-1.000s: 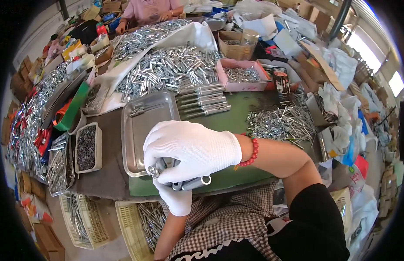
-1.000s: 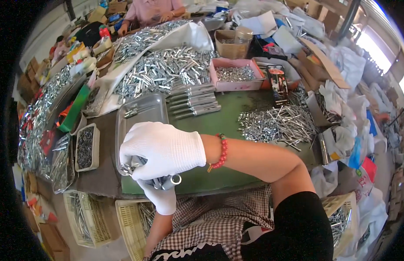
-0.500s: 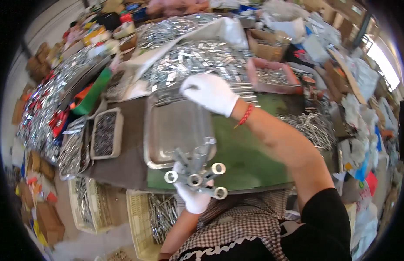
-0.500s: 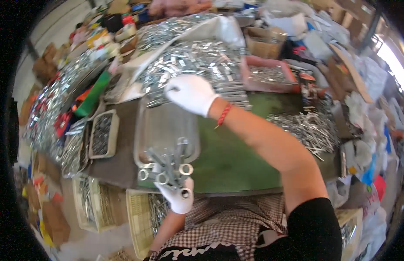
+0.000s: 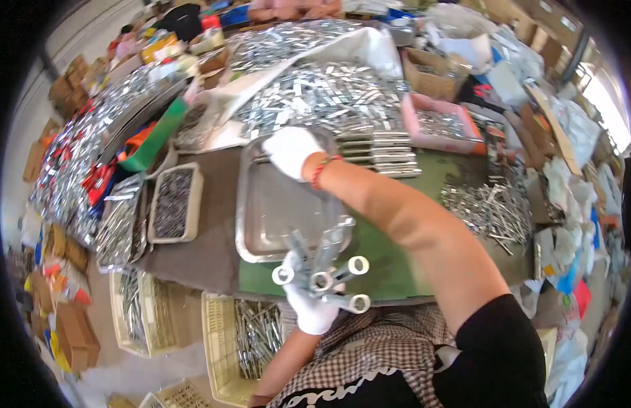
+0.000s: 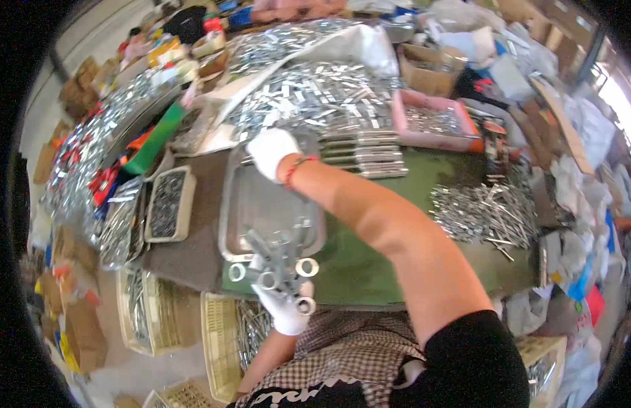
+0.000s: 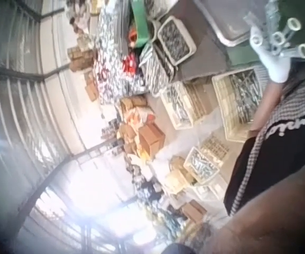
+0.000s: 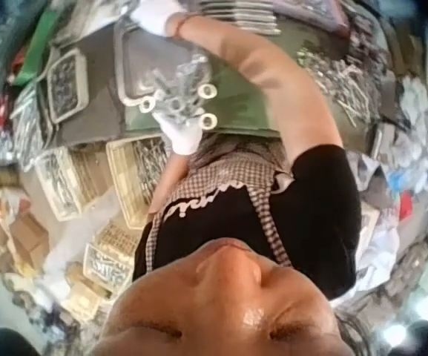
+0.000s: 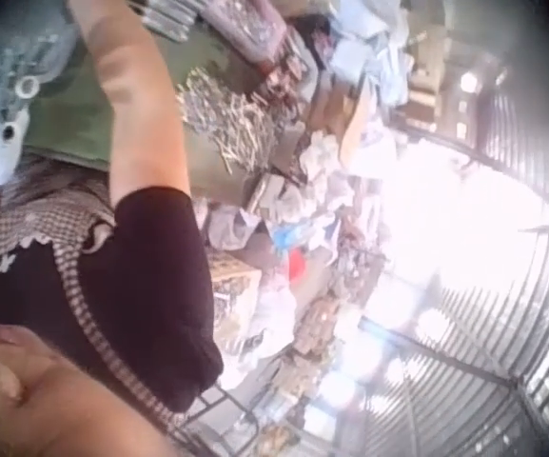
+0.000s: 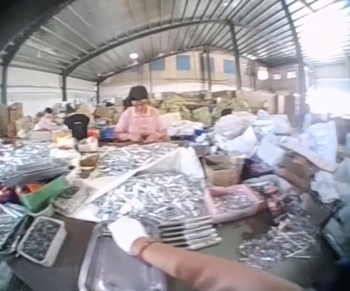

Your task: Assembling small metal components by inserting rods into connectors and tightening them.

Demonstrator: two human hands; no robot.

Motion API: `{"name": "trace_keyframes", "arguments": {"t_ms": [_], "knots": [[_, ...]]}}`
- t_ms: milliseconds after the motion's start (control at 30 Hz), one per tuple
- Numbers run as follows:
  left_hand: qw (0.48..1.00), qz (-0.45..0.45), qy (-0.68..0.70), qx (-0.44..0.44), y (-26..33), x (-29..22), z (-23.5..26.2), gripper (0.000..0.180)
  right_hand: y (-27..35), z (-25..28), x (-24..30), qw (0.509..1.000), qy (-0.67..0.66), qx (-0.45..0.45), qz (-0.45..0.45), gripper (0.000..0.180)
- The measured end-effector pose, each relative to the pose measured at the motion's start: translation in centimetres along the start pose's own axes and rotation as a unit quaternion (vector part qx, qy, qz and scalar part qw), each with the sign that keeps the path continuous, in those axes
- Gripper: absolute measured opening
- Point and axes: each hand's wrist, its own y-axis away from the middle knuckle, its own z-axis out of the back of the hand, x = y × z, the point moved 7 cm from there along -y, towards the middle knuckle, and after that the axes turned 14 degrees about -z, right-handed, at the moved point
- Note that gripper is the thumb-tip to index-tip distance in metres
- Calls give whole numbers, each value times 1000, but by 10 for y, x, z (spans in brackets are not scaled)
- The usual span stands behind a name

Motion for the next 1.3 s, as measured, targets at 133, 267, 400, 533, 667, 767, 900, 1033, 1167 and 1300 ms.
{"name": "trace_keyframes", "arguments": {"t_ms": [133, 267, 400, 533, 667, 767, 900, 1033, 1167, 1300], "knots": [[842, -432, -307, 97, 18, -39, -19, 53, -1, -4, 11, 999, -31, -5, -37, 20], [936, -253, -234, 76, 4, -14, -7, 68, 5, 9, 2, 996, -87, 7, -1, 17], [860, -380, -326, 99, 12, -34, -14, 34, 19, 45, -3, 974, -225, 24, -11, 26], [830, -405, -352, 151, 15, -31, -22, 60, 67, 130, -42, 846, -523, 55, -86, 36], [900, -331, -240, 154, 16, -37, -31, 71, 123, 199, -57, 727, -682, 21, -78, 36], [960, -217, -145, 102, 6, -35, -31, 76, 158, 231, -44, 702, -711, 14, -33, 33], [969, -216, -76, 89, 8, -25, -18, 76, 174, 235, -22, 736, -676, -11, 17, 33], [935, -252, -204, 143, 10, -25, -21, 76, 177, 223, -2, 853, -521, 18, 28, 33], [938, -264, -147, 172, 15, -32, -40, 57, 176, 210, 10, 920, -384, -17, 79, 31], [961, -222, -45, 160, 12, -24, -34, 47, 177, 206, 14, 919, -368, -48, 132, 31]]}}
